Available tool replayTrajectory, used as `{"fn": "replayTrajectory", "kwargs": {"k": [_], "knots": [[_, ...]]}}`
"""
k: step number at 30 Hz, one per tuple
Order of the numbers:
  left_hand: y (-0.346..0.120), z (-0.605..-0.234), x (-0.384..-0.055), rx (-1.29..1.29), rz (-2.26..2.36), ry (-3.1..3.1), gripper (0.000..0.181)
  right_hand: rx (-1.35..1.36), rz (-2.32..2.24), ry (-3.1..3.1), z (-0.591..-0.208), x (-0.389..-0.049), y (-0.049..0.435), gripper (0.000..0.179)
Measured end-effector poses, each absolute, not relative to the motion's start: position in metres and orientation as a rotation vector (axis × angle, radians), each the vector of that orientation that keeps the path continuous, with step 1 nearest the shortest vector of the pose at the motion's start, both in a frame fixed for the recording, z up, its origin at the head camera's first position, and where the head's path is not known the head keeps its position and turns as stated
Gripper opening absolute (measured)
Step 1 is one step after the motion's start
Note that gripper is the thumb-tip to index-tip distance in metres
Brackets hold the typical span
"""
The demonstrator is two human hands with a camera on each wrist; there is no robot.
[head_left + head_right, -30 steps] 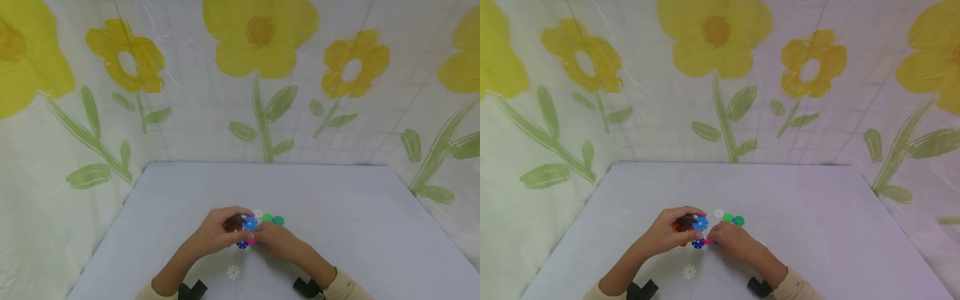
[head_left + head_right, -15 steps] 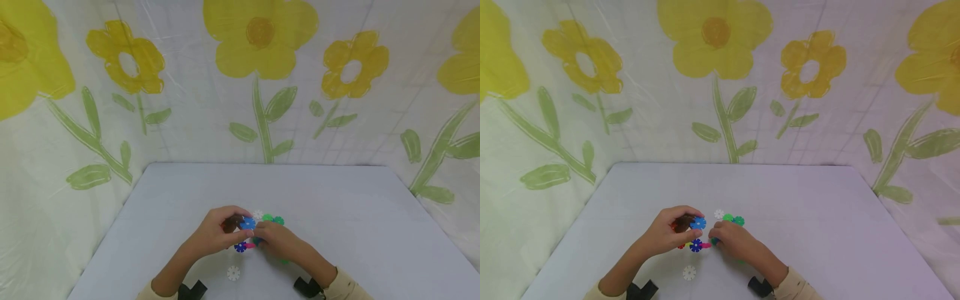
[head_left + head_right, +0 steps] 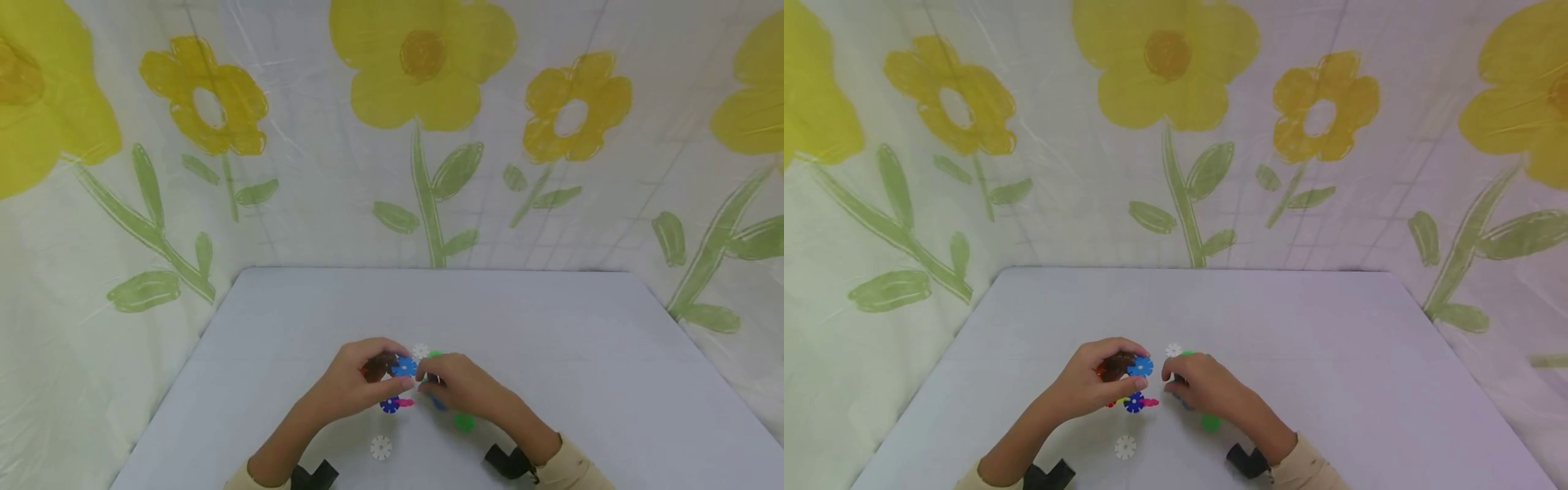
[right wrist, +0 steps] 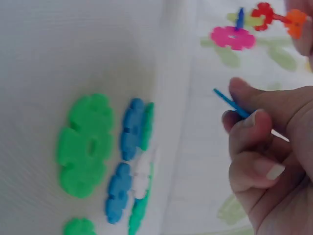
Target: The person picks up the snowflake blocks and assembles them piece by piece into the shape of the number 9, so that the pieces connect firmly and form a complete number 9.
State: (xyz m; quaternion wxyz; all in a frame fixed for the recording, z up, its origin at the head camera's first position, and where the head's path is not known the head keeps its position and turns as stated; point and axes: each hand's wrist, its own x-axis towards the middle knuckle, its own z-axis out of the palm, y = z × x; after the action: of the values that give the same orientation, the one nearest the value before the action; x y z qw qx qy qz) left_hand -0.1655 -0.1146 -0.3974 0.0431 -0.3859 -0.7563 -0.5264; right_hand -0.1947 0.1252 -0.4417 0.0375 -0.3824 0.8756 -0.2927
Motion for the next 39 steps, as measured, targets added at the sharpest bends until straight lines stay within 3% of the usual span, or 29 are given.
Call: {"fn": "replayTrajectory", "kwargs": {"k": [7,17,32,39], "knots": [[-0.115,-0.397,-0.164,-1.141,-1.617,-2.335,0.026,-1.297,-1.358,2.548,-0.414,-0.187,0.138,0.022],[-0.114,-0.396,-0.163,-1.082,-1.631,-2.371,0.029,-1.377,-1.522,2.489,-0.386,-0.165,0.141,0.012],[-0.114,-0.397,-0.164,-1.246,-1.656,-2.431,0.022,-1.585,-1.57,2.479,-0.397,-0.161,0.131,0.02],[-0.114,-0.398,-0.162,-1.342,-1.673,-2.412,0.021,-1.544,-1.632,2.52,-0.403,-0.156,0.124,0.026]]}}
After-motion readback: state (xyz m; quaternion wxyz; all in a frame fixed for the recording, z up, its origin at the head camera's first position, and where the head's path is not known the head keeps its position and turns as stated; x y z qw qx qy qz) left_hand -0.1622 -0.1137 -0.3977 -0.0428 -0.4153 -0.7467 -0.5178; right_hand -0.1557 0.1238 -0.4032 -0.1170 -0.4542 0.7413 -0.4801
